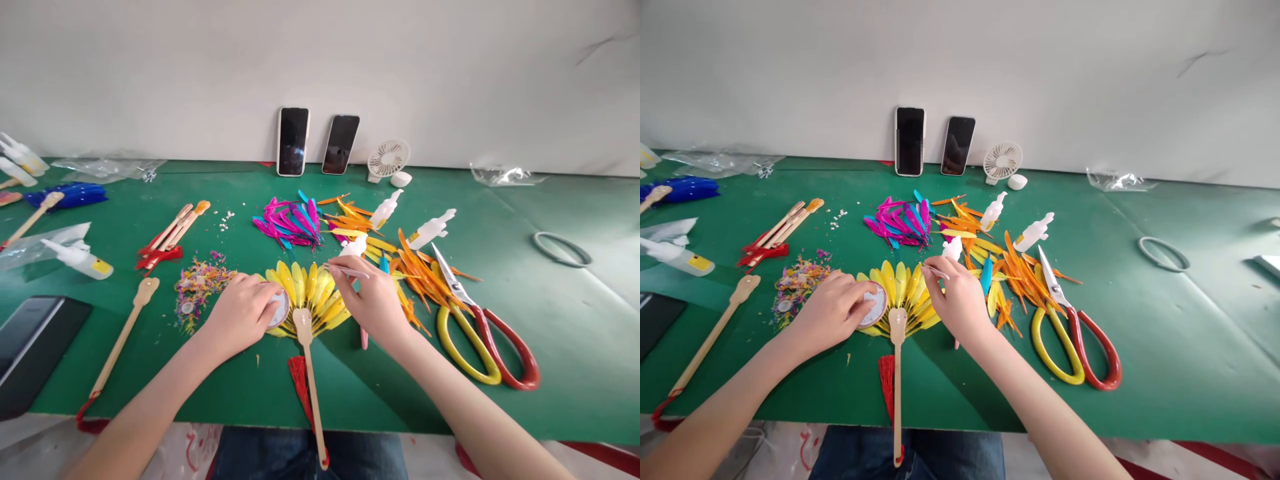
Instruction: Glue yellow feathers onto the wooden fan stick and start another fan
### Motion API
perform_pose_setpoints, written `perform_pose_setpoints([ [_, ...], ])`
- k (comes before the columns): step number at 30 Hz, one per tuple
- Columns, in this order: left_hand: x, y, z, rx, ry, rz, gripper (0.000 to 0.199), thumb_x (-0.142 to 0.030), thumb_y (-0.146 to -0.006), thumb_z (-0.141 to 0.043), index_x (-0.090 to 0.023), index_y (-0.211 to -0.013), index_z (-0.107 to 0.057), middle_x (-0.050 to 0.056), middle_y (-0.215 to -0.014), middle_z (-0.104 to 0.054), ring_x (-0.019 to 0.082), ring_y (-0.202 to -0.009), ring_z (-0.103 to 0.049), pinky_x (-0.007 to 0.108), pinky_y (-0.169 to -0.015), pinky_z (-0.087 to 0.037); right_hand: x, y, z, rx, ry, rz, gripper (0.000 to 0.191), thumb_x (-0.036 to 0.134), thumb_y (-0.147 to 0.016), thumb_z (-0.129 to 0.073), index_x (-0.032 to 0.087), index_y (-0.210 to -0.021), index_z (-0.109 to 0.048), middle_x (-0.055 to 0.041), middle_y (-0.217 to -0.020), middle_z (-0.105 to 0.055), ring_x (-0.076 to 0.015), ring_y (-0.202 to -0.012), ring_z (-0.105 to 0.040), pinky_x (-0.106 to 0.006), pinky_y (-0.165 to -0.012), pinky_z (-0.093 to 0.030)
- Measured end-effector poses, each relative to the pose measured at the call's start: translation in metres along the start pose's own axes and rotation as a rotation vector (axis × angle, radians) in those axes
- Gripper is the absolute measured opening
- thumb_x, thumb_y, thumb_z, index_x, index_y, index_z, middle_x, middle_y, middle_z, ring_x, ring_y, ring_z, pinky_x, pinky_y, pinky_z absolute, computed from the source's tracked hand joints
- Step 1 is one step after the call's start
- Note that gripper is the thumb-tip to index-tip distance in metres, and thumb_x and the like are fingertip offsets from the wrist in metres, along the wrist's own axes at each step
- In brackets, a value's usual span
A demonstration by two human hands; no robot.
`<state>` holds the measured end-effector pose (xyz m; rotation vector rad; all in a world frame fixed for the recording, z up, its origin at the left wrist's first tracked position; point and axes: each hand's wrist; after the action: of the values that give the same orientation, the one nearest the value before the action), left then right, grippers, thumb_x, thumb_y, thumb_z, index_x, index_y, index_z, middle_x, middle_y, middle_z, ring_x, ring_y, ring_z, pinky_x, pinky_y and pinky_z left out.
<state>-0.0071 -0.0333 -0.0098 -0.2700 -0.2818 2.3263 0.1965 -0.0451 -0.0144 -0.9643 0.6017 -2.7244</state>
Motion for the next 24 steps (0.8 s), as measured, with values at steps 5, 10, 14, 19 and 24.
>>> perform_pose_setpoints([
  [5,0.004,0.002,0.004,0.047,-0.002,0.023,0.024,-0.021,-0.084,-0.037,-0.015,-0.071,-0.057,0.004,-0.064,-0.058,0.017,-0.064,-0.05,0.032,-0.062,-0.038,0.003,-0.002,-0.004,0.034,0.076,0.033,0.02,0.024,-0.082,-0.039,0.018,-0.084,-0.058,-0.0063,-0.077,-0.064,-0.0161,-0.064,-0.06,-0.025,-0.056,-0.045],
  [10,0.004,0.01,0.006,0.027,0.044,0.021,0.027,-0.037,-0.078,-0.049,-0.017,-0.095,-0.058,0.01,-0.098,-0.057,0.024,-0.093,-0.05,0.041,-0.08,-0.039,0.006,-0.01,-0.008,0.071,0.019,-0.067,0.016,0.024,-0.082,-0.04,0.018,-0.079,-0.055,-0.0055,-0.073,-0.064,-0.0173,-0.062,-0.061,-0.026,-0.056,-0.044],
  [14,0.004,0.016,0.0,0.105,0.092,0.038,0.058,-0.044,-0.066,-0.062,-0.016,-0.114,-0.047,0.014,-0.117,-0.049,0.029,-0.109,-0.043,0.045,-0.091,-0.036,0.008,-0.013,-0.011,0.058,-0.062,-0.159,0.014,0.028,-0.081,-0.041,0.019,-0.077,-0.051,-0.004,-0.067,-0.062,-0.0169,-0.057,-0.06,-0.025,-0.051,-0.042],
  [19,0.007,0.016,0.0,0.141,0.194,0.077,0.057,-0.037,-0.068,-0.061,-0.017,-0.118,-0.041,0.012,-0.117,-0.051,0.027,-0.111,-0.043,0.046,-0.093,-0.035,0.009,-0.007,-0.013,-0.027,-0.135,-0.155,0.017,0.031,-0.081,-0.039,0.019,-0.077,-0.05,-0.0035,-0.068,-0.061,-0.0146,-0.054,-0.058,-0.024,-0.05,-0.041],
  [24,0.016,0.018,0.021,0.065,0.254,0.184,0.055,-0.036,-0.071,-0.057,-0.021,-0.12,-0.035,0.01,-0.119,-0.049,0.024,-0.112,-0.043,0.042,-0.093,-0.037,0.006,-0.005,-0.013,-0.077,-0.128,-0.177,0.019,0.033,-0.081,-0.04,0.018,-0.075,-0.051,-0.0019,-0.062,-0.059,-0.0128,-0.049,-0.054,-0.022,-0.046,-0.039],
])
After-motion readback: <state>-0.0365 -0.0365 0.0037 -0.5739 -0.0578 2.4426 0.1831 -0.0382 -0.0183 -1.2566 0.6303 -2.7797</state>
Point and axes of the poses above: each hand's wrist, its own y-axis away from the middle knuckle, its own z-axis out of the back of the hand, x = y × z
